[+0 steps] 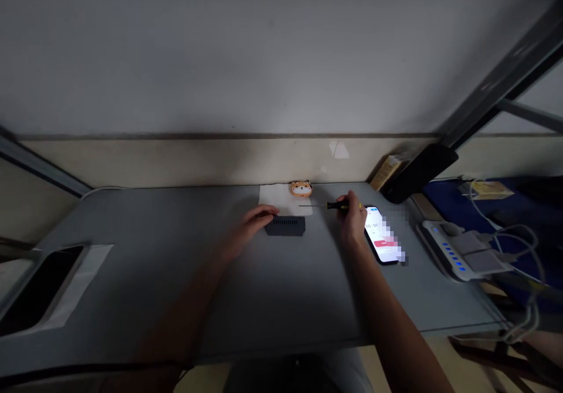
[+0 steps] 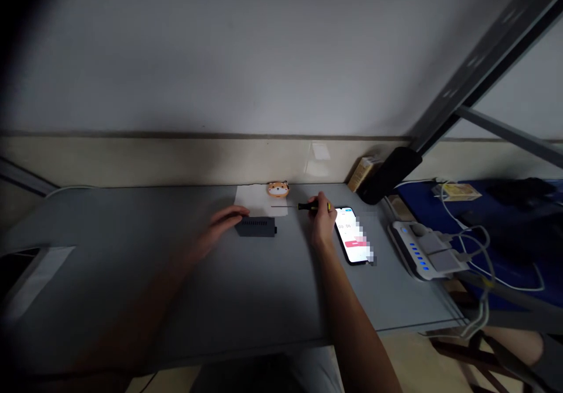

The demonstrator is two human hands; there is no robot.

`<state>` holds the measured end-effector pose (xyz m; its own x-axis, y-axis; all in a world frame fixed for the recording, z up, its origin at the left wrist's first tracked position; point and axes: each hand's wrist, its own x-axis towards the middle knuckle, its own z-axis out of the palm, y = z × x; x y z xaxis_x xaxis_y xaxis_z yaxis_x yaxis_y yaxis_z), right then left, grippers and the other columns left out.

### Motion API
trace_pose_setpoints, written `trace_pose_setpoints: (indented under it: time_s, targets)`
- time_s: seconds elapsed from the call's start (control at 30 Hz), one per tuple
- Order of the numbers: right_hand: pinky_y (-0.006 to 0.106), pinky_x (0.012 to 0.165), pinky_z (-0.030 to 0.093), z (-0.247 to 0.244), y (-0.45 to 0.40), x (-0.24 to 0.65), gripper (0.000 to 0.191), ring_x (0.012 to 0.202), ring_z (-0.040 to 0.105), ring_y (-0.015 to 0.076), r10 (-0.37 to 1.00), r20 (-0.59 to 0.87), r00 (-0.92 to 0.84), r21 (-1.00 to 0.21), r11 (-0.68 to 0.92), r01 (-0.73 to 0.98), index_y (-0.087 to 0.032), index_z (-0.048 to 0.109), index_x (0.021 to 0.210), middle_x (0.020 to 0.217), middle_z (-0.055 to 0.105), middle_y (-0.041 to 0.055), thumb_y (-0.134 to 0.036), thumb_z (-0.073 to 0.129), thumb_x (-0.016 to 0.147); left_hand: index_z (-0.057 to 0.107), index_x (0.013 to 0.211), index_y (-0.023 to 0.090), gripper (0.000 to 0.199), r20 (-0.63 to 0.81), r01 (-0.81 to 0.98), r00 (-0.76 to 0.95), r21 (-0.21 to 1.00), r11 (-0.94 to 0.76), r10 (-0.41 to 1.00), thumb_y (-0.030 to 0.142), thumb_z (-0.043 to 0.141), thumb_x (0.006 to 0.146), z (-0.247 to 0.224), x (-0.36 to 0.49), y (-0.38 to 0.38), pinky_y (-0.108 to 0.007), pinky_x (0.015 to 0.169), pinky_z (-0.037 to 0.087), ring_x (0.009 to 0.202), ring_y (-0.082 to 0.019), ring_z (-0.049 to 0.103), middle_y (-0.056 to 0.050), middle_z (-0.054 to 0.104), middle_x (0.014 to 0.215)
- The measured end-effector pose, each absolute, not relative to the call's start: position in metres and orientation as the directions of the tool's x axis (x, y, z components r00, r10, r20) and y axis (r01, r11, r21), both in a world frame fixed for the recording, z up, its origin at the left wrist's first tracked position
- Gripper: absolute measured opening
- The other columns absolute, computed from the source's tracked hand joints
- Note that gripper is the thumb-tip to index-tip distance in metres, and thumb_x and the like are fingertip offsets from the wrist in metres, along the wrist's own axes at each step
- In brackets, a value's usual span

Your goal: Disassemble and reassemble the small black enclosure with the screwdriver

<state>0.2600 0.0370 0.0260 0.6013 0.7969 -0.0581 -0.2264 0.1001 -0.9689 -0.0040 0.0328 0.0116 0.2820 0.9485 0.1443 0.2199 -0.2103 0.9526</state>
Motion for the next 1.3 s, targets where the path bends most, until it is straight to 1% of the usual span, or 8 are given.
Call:
trace_pose_setpoints:
  time_s: [0.13, 0.27, 0.4, 0.57, 0.73, 0.87, 1.1, 1.3]
  targets:
    - [0.027, 0.043, 0.029, 0.032, 0.034, 0.260, 0.060, 0.042, 0.041, 0.0100, 0.778, 0.037, 0.627, -0.985, 0.135, -0.110, -0.022, 0.062, 0.054, 0.046, 0.049, -0.0032, -0.080, 0.069, 0.067, 0.072, 0.118, 0.026, 0.039, 0.190, 0.258, 0.434, 0.910, -0.323, 0.881, 0.042, 0.077, 0.083, 0.008, -0.008, 0.031, -0.035, 0.087, 0.060, 0.106, -0.025, 0.073, -0.009, 0.076, 0.118]
    - [0.028, 0.043, 0.025, 0.041, 0.028, 0.262, 0.062, 0.042, 0.037, 0.0103, 0.703, 0.185, 0.687, -0.975, 0.220, 0.038, -0.023, 0.060, 0.050, 0.042, 0.044, -0.0032, -0.080, 0.063, 0.074, 0.069, 0.116, 0.024, 0.039, 0.192, 0.236, 0.372, 0.927, -0.292, 0.908, 0.037, 0.080, 0.082, 0.004, -0.004, 0.030, -0.034, 0.084, 0.060, 0.101, -0.023, 0.073, -0.009, 0.074, 0.120]
    - [0.027, 0.045, 0.028, 0.050, 0.014, 0.262, 0.061, 0.045, 0.040, 0.0108, 0.614, 0.337, 0.713, -0.934, 0.315, 0.170, -0.022, 0.060, 0.052, 0.046, 0.051, -0.0013, -0.073, 0.056, 0.085, 0.068, 0.112, 0.023, 0.032, 0.151, 0.256, 0.336, 0.935, -0.245, 0.930, 0.039, 0.076, 0.085, 0.001, 0.001, 0.030, -0.032, 0.077, 0.059, 0.089, -0.020, 0.072, -0.004, 0.073, 0.103]
    - [0.028, 0.048, 0.031, 0.050, -0.013, 0.257, 0.057, 0.046, 0.045, 0.0121, 0.679, 0.425, 0.599, -0.904, 0.355, 0.240, -0.023, 0.060, 0.047, 0.045, 0.052, 0.0002, -0.063, 0.057, 0.088, 0.071, 0.105, 0.023, 0.023, 0.184, 0.379, 0.275, 0.881, -0.282, 0.944, 0.039, 0.073, 0.089, -0.003, 0.005, 0.028, -0.035, 0.080, 0.060, 0.092, -0.022, 0.072, -0.005, 0.075, 0.102]
    - [0.031, 0.050, 0.034, 0.050, -0.027, 0.250, 0.055, 0.044, 0.044, 0.0129, 0.830, 0.446, 0.334, -0.880, 0.340, 0.331, -0.025, 0.061, 0.043, 0.044, 0.054, 0.0010, -0.060, 0.062, 0.085, 0.073, 0.107, 0.024, 0.018, 0.253, 0.426, 0.296, 0.828, -0.364, 0.921, 0.035, 0.070, 0.093, -0.006, 0.007, 0.028, -0.038, 0.089, 0.060, 0.098, -0.022, 0.072, -0.005, 0.075, 0.107]
    - [0.032, 0.054, 0.037, 0.054, -0.029, 0.247, 0.053, 0.046, 0.048, 0.0146, 0.860, 0.473, 0.192, -0.832, 0.364, 0.418, -0.025, 0.060, 0.044, 0.046, 0.058, 0.0020, -0.051, 0.058, 0.090, 0.074, 0.105, 0.022, 0.015, 0.321, 0.464, 0.306, 0.771, -0.435, 0.896, 0.032, 0.069, 0.095, -0.010, 0.008, 0.029, -0.040, 0.095, 0.059, 0.103, -0.022, 0.071, -0.006, 0.075, 0.106]
    - [0.030, 0.050, 0.036, 0.053, -0.027, 0.249, 0.054, 0.041, 0.044, 0.0120, 0.803, 0.537, 0.259, -0.794, 0.378, 0.476, -0.024, 0.060, 0.043, 0.042, 0.053, 0.0001, -0.046, 0.055, 0.092, 0.074, 0.107, 0.022, 0.014, 0.371, 0.507, 0.353, 0.696, -0.509, 0.859, 0.028, 0.065, 0.098, -0.006, 0.009, 0.026, -0.039, 0.095, 0.060, 0.102, -0.022, 0.071, -0.006, 0.076, 0.105]
    - [0.027, 0.043, 0.032, 0.050, -0.023, 0.252, 0.054, 0.038, 0.044, 0.0112, 0.796, 0.543, 0.266, -0.791, 0.379, 0.480, -0.022, 0.061, 0.045, 0.040, 0.051, -0.0007, -0.046, 0.052, 0.093, 0.072, 0.112, 0.022, 0.019, 0.415, 0.571, 0.448, 0.548, -0.611, 0.792, 0.023, 0.056, 0.102, -0.001, 0.007, 0.023, -0.040, 0.097, 0.060, 0.106, -0.023, 0.071, -0.006, 0.076, 0.104]
